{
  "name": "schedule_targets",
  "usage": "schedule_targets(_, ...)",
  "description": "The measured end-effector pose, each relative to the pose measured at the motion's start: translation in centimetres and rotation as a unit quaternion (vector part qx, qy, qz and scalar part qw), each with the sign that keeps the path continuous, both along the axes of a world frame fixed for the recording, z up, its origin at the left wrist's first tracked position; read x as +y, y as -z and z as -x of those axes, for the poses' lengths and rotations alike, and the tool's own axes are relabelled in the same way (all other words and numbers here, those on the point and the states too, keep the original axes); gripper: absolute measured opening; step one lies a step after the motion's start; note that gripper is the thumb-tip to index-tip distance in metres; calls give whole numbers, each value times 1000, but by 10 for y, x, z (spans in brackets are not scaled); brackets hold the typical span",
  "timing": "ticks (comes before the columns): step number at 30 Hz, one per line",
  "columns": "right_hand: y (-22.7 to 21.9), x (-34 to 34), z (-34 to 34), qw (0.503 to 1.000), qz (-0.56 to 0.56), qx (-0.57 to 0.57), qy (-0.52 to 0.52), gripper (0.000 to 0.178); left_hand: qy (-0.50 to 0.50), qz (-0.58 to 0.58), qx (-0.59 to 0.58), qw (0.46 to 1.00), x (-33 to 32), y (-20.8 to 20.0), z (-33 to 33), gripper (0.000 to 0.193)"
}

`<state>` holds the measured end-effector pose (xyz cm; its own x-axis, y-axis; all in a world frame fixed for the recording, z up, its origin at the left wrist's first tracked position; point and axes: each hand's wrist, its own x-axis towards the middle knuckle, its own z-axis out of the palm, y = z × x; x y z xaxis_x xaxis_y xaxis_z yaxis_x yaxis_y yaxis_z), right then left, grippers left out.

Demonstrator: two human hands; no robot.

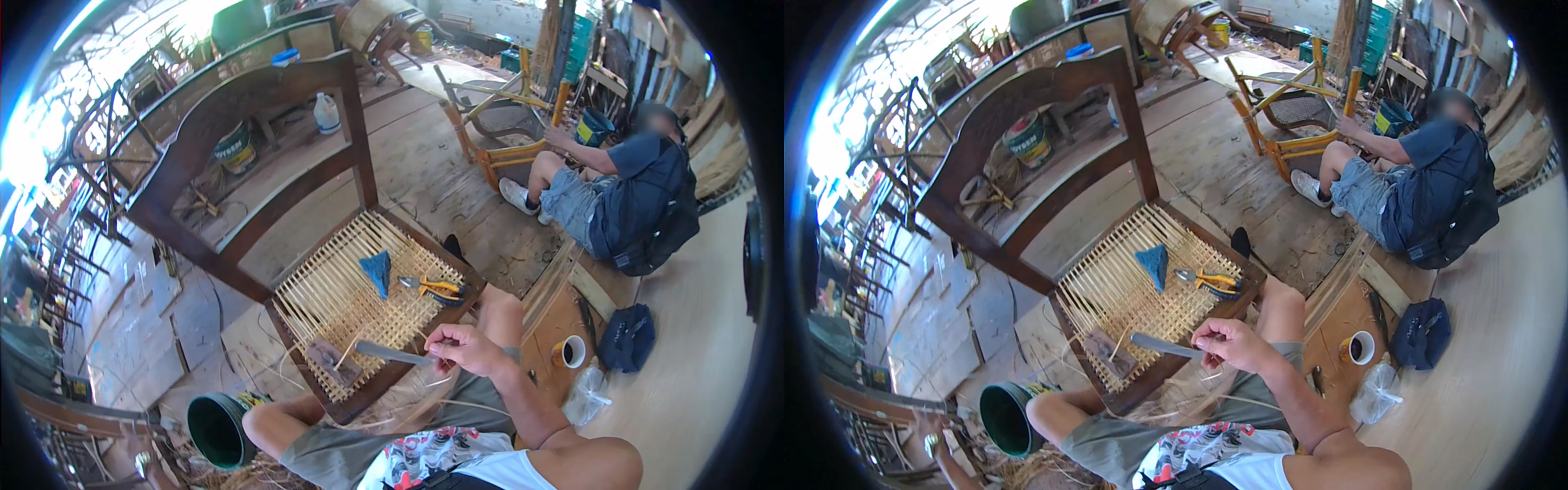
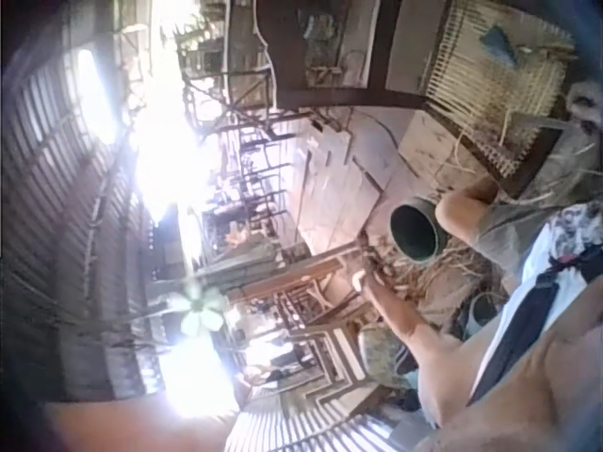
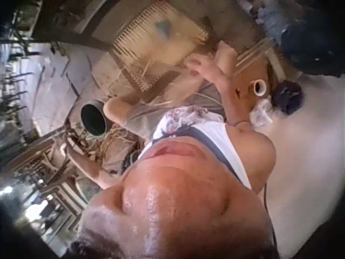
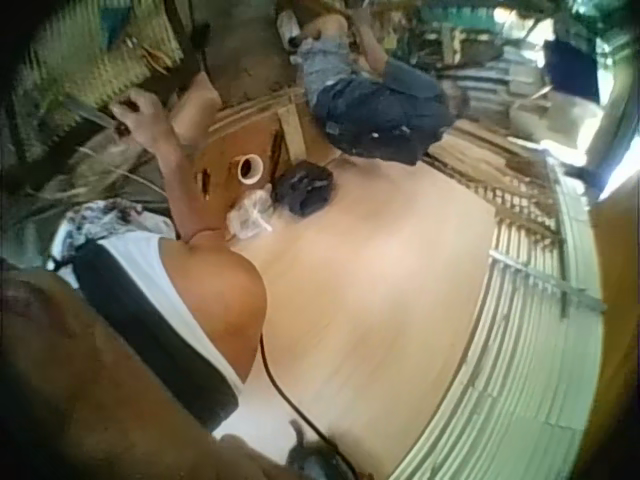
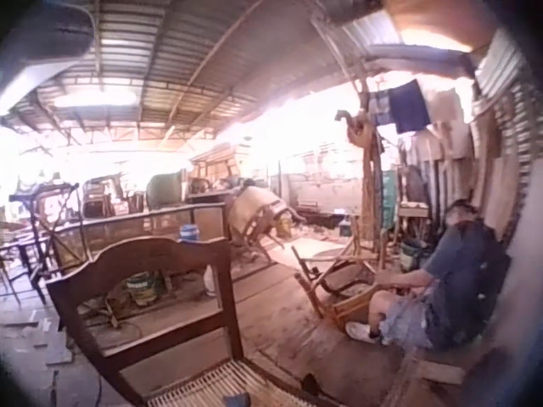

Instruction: The person is weaving a chair seat using long strips of bamboo or rattan material, using small tools to guide and tighten the weave.

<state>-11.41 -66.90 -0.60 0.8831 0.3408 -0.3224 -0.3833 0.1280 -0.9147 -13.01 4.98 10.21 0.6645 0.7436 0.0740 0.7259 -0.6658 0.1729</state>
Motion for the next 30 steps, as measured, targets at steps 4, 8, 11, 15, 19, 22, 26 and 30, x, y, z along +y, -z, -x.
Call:
schedule_targets(4,13,30,-13,982,-38,-40,181,15,268,-201,-275,901,-17,61,49,57)
schedule_targets(8,11,89,-19,990,-12,-66,122,19,271,416,-198,845,-293,80,51,26)
schedule_targets(11,-14,128,7,991,61,-112,-38,20,162,680,-286,655,-410,107,34,23)
schedule_targets(15,0,127,19,972,123,-201,-15,15,215,666,-214,681,-413,93,3,18)
schedule_targets(19,-4,95,28,992,108,-61,-30,12,124,625,-248,730,-358,82,-46,18)
schedule_targets(22,-7,81,37,988,137,-30,-61,11,161,577,-242,763,-323,96,-70,15)
schedule_targets(26,16,95,36,990,134,-3,-47,9,179,643,-274,692,-302,120,-85,17)
schedule_targets(30,20,124,22,990,139,-8,-23,11,231,564,-254,751,-270,112,-131,18)
